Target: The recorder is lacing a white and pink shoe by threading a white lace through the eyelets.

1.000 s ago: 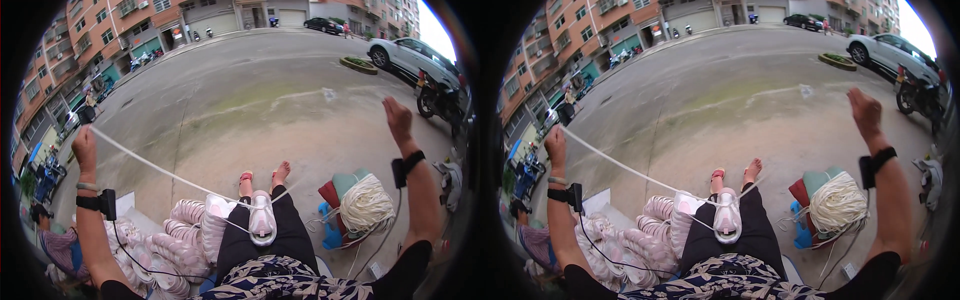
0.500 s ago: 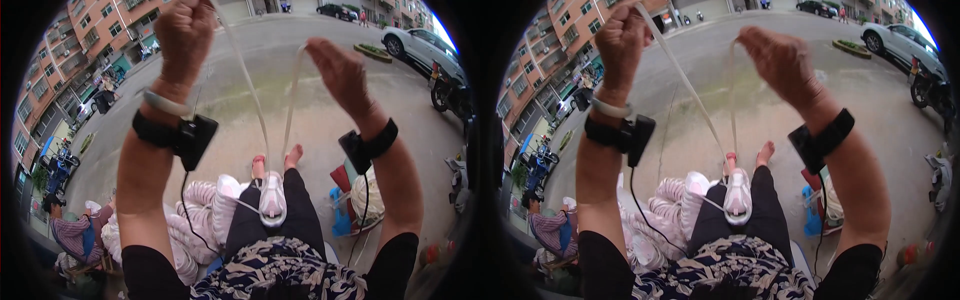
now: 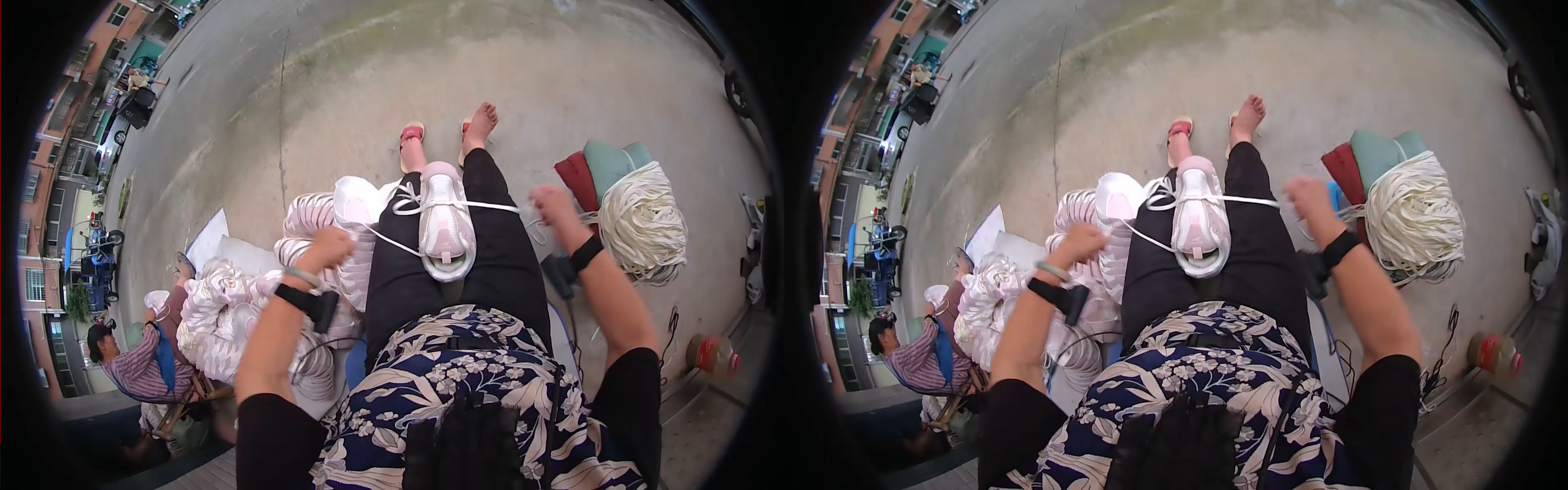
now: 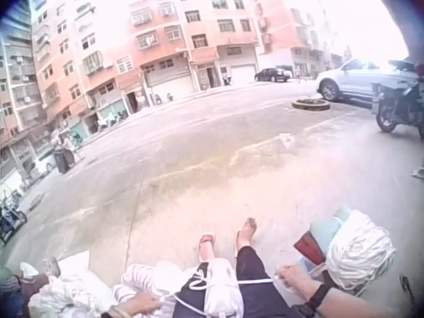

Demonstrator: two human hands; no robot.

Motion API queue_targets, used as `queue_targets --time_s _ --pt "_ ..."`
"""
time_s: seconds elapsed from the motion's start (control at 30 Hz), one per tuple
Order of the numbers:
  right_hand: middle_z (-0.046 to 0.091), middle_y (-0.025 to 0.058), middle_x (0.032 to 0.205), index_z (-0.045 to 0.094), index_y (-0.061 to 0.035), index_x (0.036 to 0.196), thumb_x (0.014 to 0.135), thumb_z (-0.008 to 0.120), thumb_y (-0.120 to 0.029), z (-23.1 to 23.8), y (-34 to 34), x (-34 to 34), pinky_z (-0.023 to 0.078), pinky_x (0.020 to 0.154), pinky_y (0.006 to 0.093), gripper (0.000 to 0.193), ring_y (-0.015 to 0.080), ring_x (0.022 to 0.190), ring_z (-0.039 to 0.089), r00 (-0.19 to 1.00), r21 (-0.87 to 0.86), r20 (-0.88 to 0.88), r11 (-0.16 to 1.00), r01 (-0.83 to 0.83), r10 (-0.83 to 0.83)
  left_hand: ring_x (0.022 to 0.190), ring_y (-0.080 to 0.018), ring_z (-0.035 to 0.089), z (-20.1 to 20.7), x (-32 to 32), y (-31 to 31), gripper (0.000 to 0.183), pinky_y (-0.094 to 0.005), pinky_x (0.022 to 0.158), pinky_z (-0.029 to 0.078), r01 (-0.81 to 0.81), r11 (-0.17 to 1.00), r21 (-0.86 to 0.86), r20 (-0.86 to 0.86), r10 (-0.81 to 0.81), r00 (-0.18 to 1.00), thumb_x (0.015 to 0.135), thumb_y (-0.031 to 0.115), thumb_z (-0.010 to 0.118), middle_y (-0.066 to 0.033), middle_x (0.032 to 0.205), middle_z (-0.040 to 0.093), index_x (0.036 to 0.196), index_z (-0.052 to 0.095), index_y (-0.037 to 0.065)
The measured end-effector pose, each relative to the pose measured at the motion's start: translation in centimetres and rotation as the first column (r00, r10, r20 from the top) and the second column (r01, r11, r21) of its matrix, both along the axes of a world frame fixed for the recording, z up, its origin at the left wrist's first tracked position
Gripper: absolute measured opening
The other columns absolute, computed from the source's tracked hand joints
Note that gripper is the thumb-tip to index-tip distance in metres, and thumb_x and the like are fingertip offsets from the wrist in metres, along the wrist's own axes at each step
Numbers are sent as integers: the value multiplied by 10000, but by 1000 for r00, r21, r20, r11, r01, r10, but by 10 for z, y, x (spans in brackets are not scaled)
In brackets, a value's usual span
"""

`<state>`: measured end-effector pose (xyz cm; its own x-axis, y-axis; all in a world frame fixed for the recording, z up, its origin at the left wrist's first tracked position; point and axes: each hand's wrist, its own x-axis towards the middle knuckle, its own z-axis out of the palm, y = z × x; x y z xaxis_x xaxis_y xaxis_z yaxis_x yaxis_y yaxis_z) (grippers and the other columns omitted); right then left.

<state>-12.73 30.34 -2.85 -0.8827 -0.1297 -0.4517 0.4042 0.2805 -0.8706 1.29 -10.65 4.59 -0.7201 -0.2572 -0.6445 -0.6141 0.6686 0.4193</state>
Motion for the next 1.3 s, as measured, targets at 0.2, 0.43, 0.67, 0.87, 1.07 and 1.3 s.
queue_targets --time_s 0.2,0.43,0.67,0.87,1.07,1.3 --pt "552 -1 605 555 -79 708 840 553 -181 5 -77 54 395 377 205 167 68 436 482 902 -312 409 950 -3 138 380 -73 427 -21 -6 93 244 -220 369 329 142 885 444 -253 -28 967 850 209 530 -18 501 510 688 567 31" --pt "571 33 638 539 -54 763 833 543 -92 -1 -114 29 416 402 215 79 93 472 526 912 -378 406 919 115 53 665 -377 577 -44 -50 126 92 -440 566 451 334 943 19 -629 -248 737 769 117 504 -181 682 580 815 570 72" --pt "590 22 669 546 -57 763 835 564 -94 -9 -118 16 417 467 191 83 67 526 535 956 -462 288 881 98 45 633 -346 589 -47 -66 136 245 -400 544 455 421 882 -211 -554 -463 692 780 94 483 -182 661 567 990 600 143" --pt "553 -13 623 558 -64 746 835 585 -112 -17 -115 30 378 473 174 104 36 525 495 982 -433 188 897 87 -4 622 -351 598 -60 -64 133 287 -415 575 468 238 970 40 -664 -153 732 739 107 502 -186 631 575 1017 573 84" --pt "535 -24 591 562 -58 730 837 598 -125 -16 -117 30 361 475 173 131 27 522 479 989 -441 145 893 86 -24 558 -317 589 -59 -59 134 216 -372 551 454 142 967 210 -623 21 782 744 56 531 -165 593 565 952 564 10" --pt "530 -29 611 557 -51 730 838 593 -112 -17 -121 31 352 476 179 129 30 533 474 995 -415 93 906 79 -44 447 -123 484 -61 -48 124 87 -270 462 396 49 945 325 -550 146 822 784 62 592 -90 525 517 805 548 -10"
